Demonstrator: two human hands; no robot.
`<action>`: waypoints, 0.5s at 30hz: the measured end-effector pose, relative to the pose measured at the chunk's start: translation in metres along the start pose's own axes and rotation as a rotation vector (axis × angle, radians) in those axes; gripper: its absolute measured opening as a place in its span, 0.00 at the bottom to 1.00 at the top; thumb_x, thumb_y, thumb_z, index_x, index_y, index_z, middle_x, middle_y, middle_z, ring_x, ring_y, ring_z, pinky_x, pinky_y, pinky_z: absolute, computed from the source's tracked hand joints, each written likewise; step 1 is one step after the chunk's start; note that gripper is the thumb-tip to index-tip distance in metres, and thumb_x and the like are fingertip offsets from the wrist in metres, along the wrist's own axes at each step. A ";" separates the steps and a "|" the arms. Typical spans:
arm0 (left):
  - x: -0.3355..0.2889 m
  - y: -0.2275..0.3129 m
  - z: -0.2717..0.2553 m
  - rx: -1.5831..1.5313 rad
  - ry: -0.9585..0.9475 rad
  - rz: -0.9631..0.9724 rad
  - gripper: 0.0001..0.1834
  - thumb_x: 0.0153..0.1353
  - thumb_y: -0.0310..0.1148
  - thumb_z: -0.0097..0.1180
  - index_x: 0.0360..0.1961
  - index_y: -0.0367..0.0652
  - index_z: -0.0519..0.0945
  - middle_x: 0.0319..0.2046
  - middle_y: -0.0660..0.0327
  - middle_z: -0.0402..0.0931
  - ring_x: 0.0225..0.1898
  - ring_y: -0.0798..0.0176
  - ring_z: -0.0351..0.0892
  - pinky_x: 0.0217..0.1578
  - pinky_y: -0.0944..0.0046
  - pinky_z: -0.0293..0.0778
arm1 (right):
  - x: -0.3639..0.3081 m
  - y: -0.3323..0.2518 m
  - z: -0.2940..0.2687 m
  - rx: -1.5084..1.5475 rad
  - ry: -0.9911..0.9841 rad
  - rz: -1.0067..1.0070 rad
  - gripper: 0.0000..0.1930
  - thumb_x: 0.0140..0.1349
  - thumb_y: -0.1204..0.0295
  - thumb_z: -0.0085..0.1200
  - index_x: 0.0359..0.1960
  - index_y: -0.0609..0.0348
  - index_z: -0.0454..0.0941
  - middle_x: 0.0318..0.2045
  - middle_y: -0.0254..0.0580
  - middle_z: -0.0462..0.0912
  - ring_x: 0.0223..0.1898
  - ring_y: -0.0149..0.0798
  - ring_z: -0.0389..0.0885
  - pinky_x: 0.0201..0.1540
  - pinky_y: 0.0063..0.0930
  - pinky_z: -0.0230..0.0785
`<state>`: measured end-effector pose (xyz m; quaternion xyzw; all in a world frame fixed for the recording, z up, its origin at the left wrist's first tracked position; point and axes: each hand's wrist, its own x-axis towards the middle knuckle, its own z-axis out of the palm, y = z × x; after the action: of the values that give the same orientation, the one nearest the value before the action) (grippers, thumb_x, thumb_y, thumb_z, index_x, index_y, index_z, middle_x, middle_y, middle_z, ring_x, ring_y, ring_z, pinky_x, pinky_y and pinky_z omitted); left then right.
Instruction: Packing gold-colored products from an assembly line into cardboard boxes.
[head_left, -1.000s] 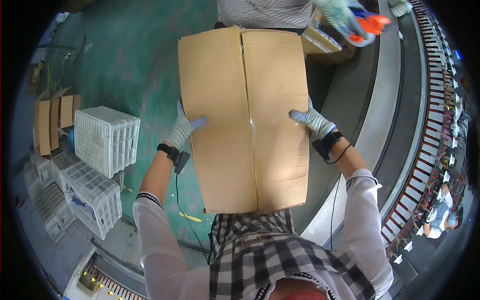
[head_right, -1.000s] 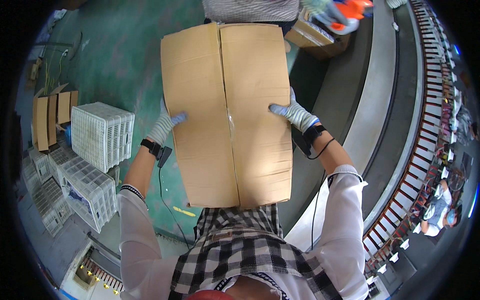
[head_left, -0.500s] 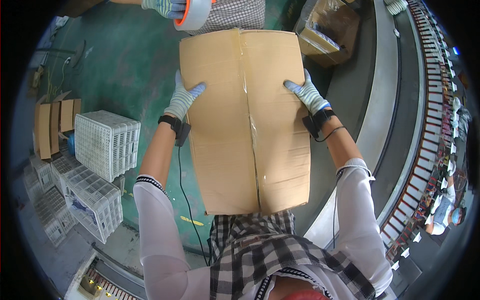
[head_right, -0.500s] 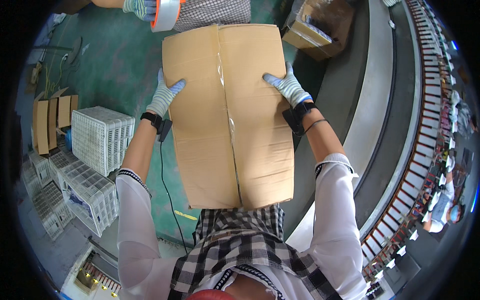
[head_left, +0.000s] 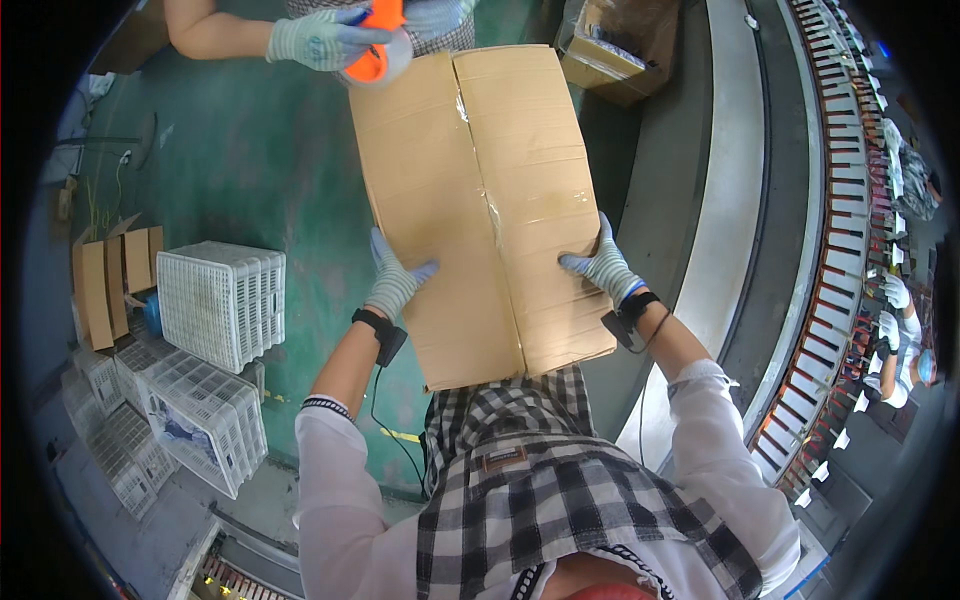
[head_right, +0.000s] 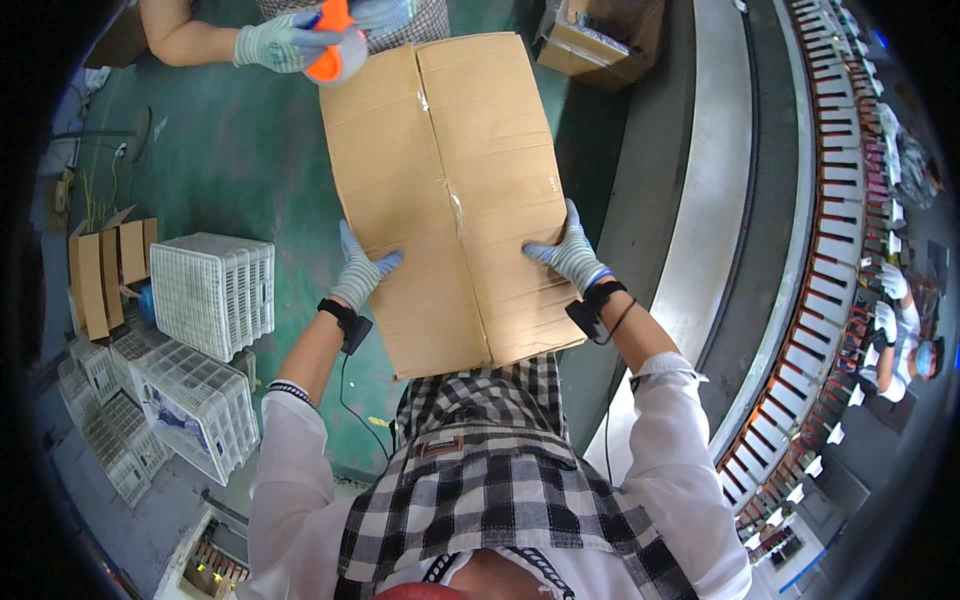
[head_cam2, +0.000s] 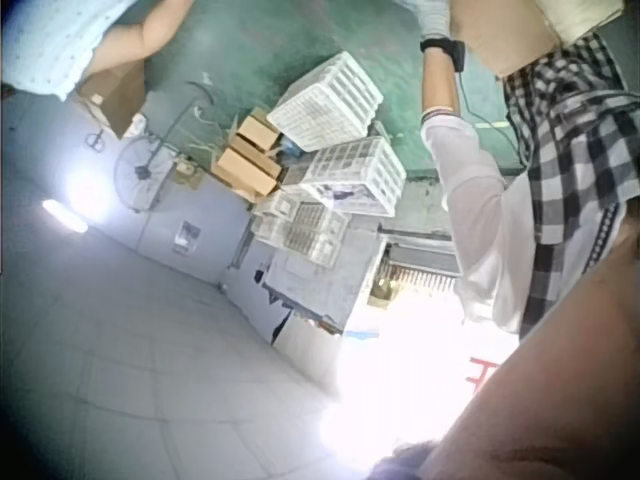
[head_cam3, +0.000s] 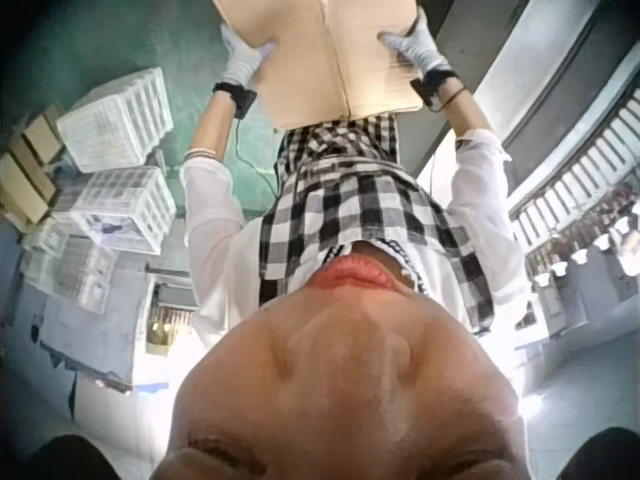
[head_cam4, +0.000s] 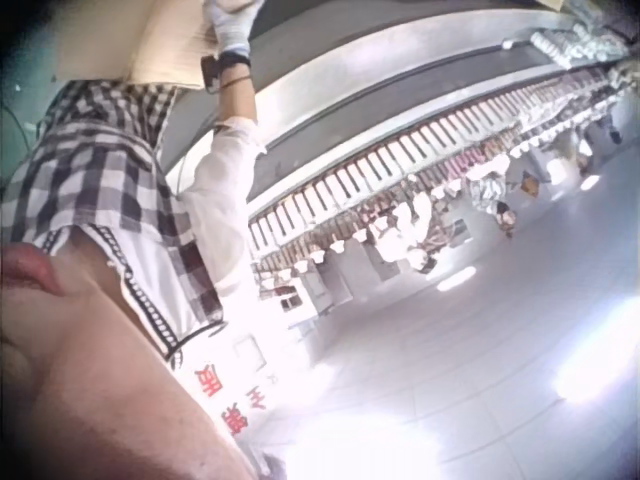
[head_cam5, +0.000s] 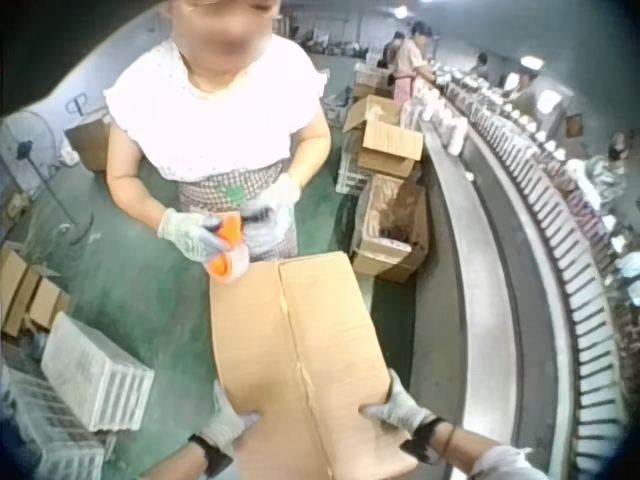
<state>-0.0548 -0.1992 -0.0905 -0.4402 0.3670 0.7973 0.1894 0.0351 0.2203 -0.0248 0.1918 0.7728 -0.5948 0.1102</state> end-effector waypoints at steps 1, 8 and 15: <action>0.005 -0.002 0.002 0.004 -0.013 0.004 0.44 0.62 0.73 0.50 0.72 0.64 0.56 0.69 0.53 0.57 0.65 0.36 0.63 0.48 0.24 0.74 | 0.002 -0.003 -0.003 -0.069 0.000 0.046 0.73 0.37 0.63 0.86 0.78 0.63 0.39 0.67 0.51 0.70 0.68 0.45 0.68 0.71 0.37 0.62; 0.008 -0.028 0.032 0.040 -0.062 0.050 0.45 0.63 0.63 0.58 0.74 0.63 0.52 0.71 0.54 0.53 0.67 0.38 0.60 0.49 0.26 0.77 | 0.001 0.006 -0.016 -0.189 0.076 0.107 0.72 0.37 0.56 0.84 0.78 0.62 0.41 0.65 0.54 0.73 0.67 0.48 0.71 0.70 0.37 0.64; 0.013 -0.032 0.050 -0.071 -0.083 0.031 0.48 0.66 0.51 0.62 0.78 0.57 0.46 0.73 0.53 0.45 0.69 0.40 0.56 0.53 0.24 0.76 | 0.022 0.025 -0.026 -0.280 0.110 0.156 0.72 0.39 0.51 0.82 0.77 0.65 0.40 0.65 0.59 0.73 0.68 0.50 0.72 0.70 0.36 0.64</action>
<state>-0.0701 -0.1406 -0.0973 -0.4075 0.3369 0.8303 0.1764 0.0277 0.2540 -0.0482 0.2663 0.8358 -0.4596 0.1391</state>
